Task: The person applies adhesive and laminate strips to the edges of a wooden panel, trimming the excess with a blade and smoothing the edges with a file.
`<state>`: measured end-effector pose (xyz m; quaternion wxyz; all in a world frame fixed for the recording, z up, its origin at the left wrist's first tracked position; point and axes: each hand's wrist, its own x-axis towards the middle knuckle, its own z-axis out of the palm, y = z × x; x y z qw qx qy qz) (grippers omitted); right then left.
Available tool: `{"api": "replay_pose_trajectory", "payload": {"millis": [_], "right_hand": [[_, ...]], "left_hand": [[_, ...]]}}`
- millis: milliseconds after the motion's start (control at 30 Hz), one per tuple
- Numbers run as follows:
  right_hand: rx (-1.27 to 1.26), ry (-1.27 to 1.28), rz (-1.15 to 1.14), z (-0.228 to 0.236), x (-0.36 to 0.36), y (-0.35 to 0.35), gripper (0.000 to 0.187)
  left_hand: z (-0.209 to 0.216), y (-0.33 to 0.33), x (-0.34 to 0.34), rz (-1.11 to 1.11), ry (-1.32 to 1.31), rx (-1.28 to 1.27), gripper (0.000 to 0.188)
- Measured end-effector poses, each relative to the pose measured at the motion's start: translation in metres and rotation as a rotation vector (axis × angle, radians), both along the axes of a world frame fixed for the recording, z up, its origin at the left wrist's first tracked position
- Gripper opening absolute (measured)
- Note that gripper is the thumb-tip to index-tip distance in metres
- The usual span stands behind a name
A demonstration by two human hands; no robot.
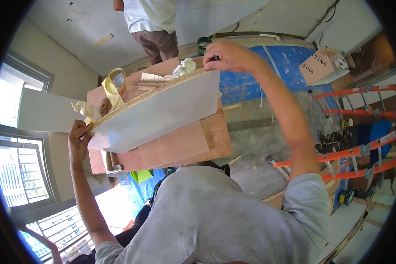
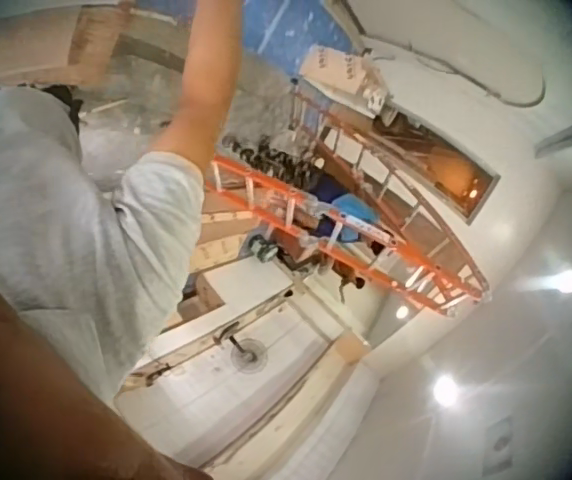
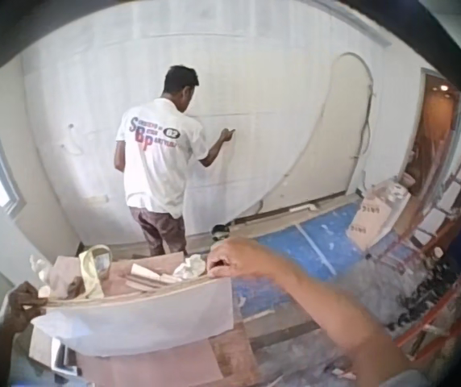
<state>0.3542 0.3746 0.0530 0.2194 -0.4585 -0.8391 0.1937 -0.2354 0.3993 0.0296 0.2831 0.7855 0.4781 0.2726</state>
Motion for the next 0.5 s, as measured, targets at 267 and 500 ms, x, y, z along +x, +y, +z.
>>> {"api": "replay_pose_trajectory", "payload": {"millis": [267,500], "right_hand": [[-0.266,-0.083,-0.080,0.024,-0.015,0.011,0.019],[-0.237,-0.006,-0.163,0.016,-0.014,0.006,0.017]], "left_hand": [[0.005,0.002,0.005,-0.003,0.012,0.031,0.036],[-0.004,0.009,0.000,-0.027,-0.001,0.073,0.039]]}}
